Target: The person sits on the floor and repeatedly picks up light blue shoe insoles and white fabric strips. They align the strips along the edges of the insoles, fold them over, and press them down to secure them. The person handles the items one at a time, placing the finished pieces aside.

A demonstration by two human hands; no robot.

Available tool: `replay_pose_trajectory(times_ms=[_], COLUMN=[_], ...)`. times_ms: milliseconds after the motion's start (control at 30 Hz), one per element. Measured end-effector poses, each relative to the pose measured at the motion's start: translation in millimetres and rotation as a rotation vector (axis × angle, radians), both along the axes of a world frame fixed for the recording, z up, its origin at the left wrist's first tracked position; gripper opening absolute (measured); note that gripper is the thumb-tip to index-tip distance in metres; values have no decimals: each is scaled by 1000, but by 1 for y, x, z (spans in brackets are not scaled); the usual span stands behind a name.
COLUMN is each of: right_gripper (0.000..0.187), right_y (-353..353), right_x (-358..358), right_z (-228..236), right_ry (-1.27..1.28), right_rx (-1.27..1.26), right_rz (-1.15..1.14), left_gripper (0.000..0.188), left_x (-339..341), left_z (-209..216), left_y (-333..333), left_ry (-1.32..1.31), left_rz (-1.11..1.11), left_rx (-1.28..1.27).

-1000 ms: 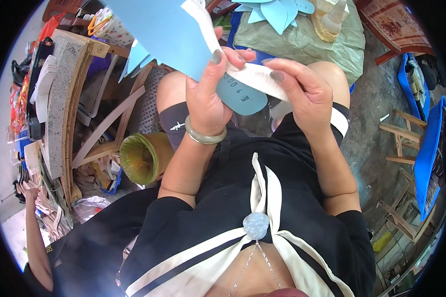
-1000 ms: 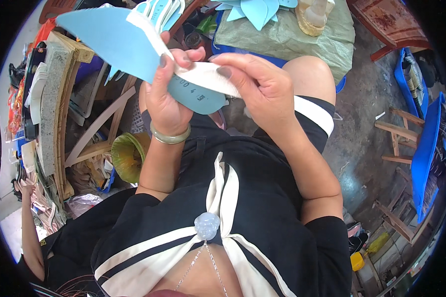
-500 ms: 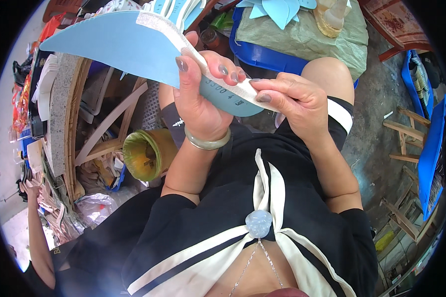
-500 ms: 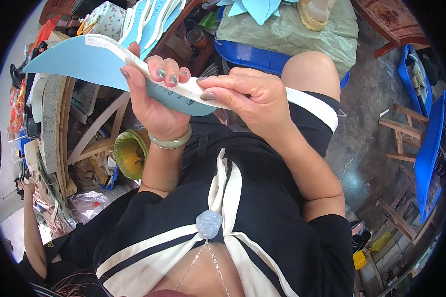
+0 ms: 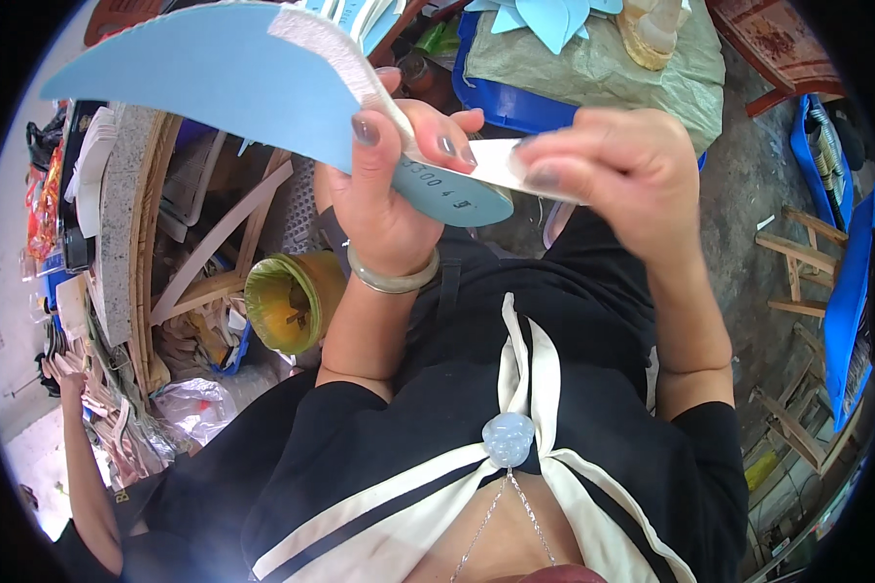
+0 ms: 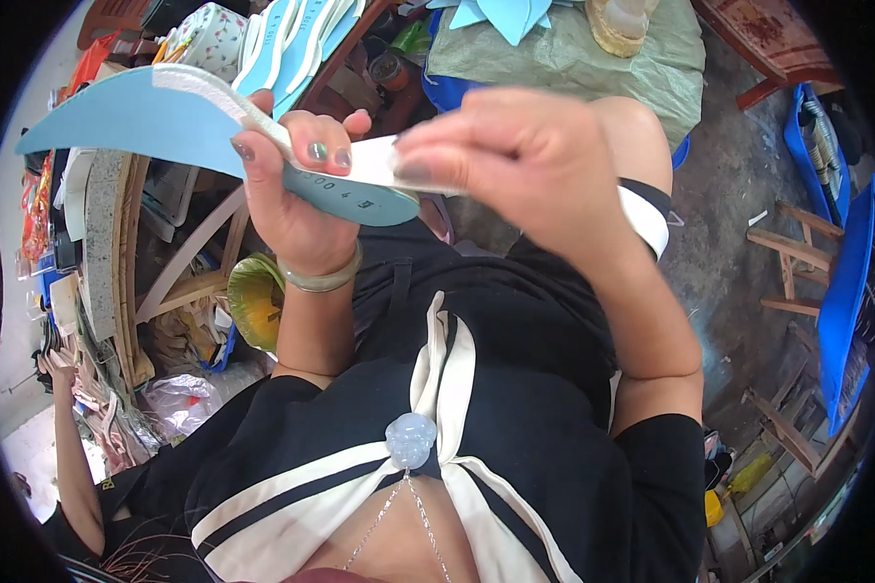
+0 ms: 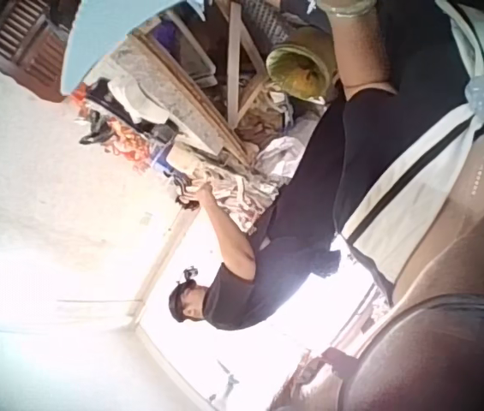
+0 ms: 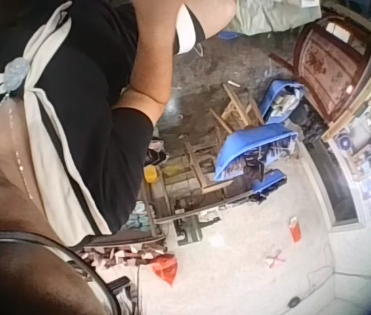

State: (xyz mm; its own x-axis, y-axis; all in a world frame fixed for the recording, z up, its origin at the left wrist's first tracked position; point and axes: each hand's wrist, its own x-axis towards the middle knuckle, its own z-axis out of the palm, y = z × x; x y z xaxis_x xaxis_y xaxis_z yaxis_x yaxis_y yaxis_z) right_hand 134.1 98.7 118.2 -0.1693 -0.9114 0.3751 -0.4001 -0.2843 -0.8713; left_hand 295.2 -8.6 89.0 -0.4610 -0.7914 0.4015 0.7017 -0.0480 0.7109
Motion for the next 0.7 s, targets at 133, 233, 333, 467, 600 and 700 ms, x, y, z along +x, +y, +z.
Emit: replay_pose_trajectory(times_ms=[133, 233, 333, 467, 600, 700], right_gripper=[18, 20, 22, 24, 25, 26], right_y=[4, 3, 2, 2, 4, 3], right_x=[21, 28, 29, 30, 36, 37], right_z=[-28, -31, -34, -33, -35, -34], right_ry=[120, 89, 136, 134, 47, -18], right_rx=[-232, -267, -303, -333, -255, -144], right_rz=[-157, -172, -196, -176, -148, -125], left_gripper=[44, 45, 45, 46, 48, 49], left_x=[1, 3, 4, 5, 6, 6], left_z=[1, -1, 1, 1, 0, -4], left_y=[3, 4, 5, 7, 7, 5], left_ry=[-69, -24, -16, 51, 39, 13], left_rz=[-38, -59, -57, -85, -43, -1], left_rx=[-78, -46, -28, -38, -124, -146])
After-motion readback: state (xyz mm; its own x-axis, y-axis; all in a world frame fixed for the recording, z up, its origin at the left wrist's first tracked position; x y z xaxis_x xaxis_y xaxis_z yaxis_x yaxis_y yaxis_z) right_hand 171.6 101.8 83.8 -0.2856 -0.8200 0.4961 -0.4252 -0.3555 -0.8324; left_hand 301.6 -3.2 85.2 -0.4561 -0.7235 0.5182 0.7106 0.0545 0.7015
